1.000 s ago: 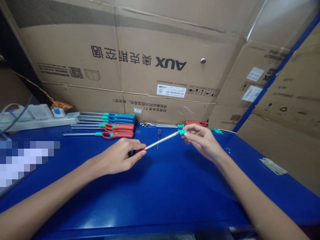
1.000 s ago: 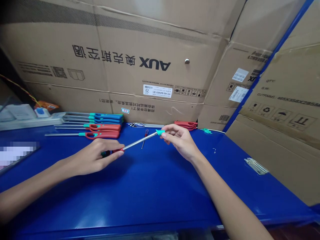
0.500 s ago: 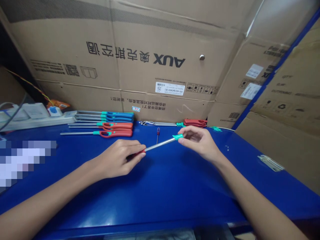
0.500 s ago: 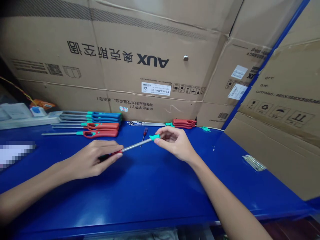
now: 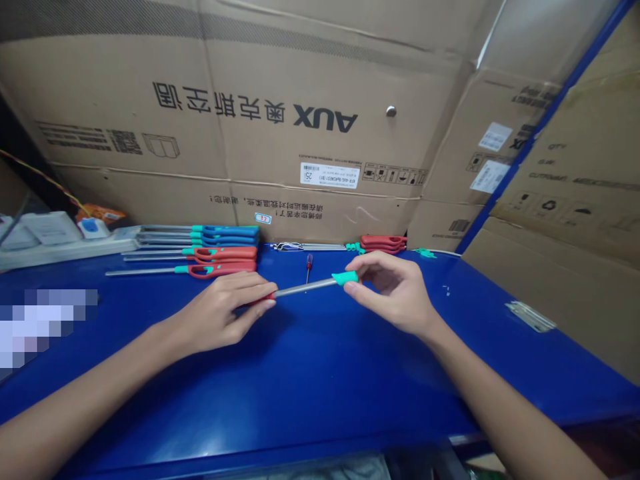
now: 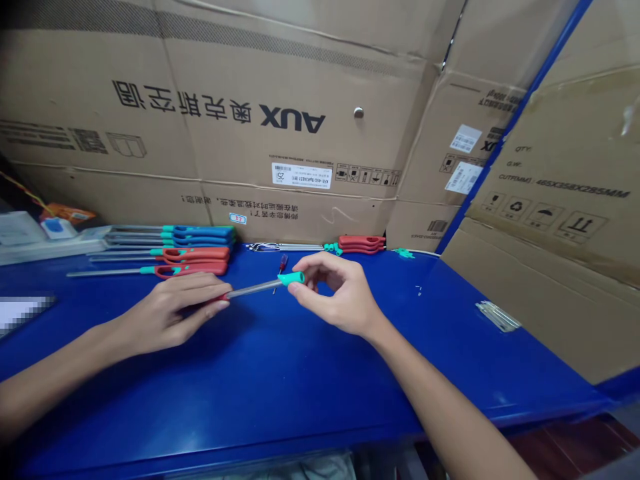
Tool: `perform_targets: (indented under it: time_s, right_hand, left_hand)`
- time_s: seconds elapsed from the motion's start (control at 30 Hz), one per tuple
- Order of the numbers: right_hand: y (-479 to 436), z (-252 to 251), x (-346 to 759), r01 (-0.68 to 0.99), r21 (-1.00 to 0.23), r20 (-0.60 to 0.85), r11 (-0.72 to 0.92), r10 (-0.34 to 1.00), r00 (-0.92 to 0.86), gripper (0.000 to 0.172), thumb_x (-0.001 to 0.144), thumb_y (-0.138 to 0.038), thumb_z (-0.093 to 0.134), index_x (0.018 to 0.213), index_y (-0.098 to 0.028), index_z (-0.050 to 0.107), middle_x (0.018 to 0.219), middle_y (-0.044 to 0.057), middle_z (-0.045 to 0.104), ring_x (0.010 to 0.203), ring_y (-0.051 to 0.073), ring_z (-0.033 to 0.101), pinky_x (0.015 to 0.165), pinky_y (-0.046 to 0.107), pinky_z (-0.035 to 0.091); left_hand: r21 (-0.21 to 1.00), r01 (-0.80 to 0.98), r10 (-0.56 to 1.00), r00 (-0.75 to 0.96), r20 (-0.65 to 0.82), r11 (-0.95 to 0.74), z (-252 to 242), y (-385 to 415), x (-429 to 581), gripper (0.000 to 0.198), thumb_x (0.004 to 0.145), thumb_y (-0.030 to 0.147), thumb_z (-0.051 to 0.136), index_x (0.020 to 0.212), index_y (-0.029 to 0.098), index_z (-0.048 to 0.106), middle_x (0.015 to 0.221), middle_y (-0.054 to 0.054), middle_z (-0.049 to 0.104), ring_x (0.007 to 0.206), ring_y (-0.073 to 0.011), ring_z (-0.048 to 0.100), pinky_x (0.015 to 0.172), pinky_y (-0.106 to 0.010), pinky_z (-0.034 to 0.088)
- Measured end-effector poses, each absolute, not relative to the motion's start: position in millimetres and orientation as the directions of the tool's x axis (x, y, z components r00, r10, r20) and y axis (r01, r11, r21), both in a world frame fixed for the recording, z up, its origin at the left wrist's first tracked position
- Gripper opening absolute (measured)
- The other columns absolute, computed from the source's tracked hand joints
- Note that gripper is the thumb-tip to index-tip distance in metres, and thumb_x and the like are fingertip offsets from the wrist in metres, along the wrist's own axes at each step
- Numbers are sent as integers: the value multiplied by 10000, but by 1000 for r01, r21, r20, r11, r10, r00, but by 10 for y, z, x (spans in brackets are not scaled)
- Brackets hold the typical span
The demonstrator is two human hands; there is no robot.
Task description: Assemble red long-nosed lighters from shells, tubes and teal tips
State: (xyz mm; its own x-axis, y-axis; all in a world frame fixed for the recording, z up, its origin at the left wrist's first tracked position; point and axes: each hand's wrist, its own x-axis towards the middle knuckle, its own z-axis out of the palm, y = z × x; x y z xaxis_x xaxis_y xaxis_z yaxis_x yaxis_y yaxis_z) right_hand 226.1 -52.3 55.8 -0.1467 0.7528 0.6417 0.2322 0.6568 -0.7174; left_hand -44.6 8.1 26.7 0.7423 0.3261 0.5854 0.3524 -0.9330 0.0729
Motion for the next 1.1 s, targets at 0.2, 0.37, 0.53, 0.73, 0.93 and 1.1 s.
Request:
perform_targets:
  time_s: [0.2,0.37,0.53,0.73,0.93,1.1]
  right_hand:
    - [-508,548,2284,228,-710,649,666,745,-156,133,736,-198,715,846,-203,642,709,0,641,614,120,569,572,276,493]
    - [-516,529,2262,244,-727,616,641,767,-180,118,751,-218,702,854,-205,647,743,12,653,632,128,577,591,288,506]
    - [-527,517,2249,262,-703,634,662,749,-192,126,755,-221,700,873,-207,657,759,13,658,643,133,583,605,295,513]
    - [-536,512,2237,269,-686,650,676,735,-192,127,755,-196,695,877,-205,658,739,9,651,624,128,574,596,292,511]
    - [-522,503,2240,300,-677,654,672,737,-174,116,742,-210,701,851,-199,661,710,5,642,592,119,560,576,280,506]
    - [-512,490,2261,322,-655,657,684,726,-206,113,752,-204,690,862,-210,668,743,9,647,619,126,563,600,288,513]
  left_hand:
    - [68,346,315,733,603,-936,277,80,-437,192,922,192,480,986,145,655,825,-58,659,735,-145,615,687,-250,493]
    - [67,359,325,734,596,-931,271,78,-435,209,922,210,476,984,161,669,821,-59,666,730,-147,619,684,-254,499]
    - [57,362,322,735,596,-931,280,75,-438,218,928,215,464,983,157,667,810,-60,660,717,-146,617,666,-245,492]
    - [50,364,324,748,579,-930,282,77,-440,221,931,212,459,985,150,664,812,-61,657,713,-146,611,654,-247,487]
    - [59,381,344,747,569,-923,290,70,-440,244,933,231,451,989,152,676,790,-62,657,696,-142,605,639,-244,489]
    - [46,368,326,749,577,-929,292,73,-440,231,932,222,457,988,148,668,804,-61,657,702,-144,606,641,-246,489]
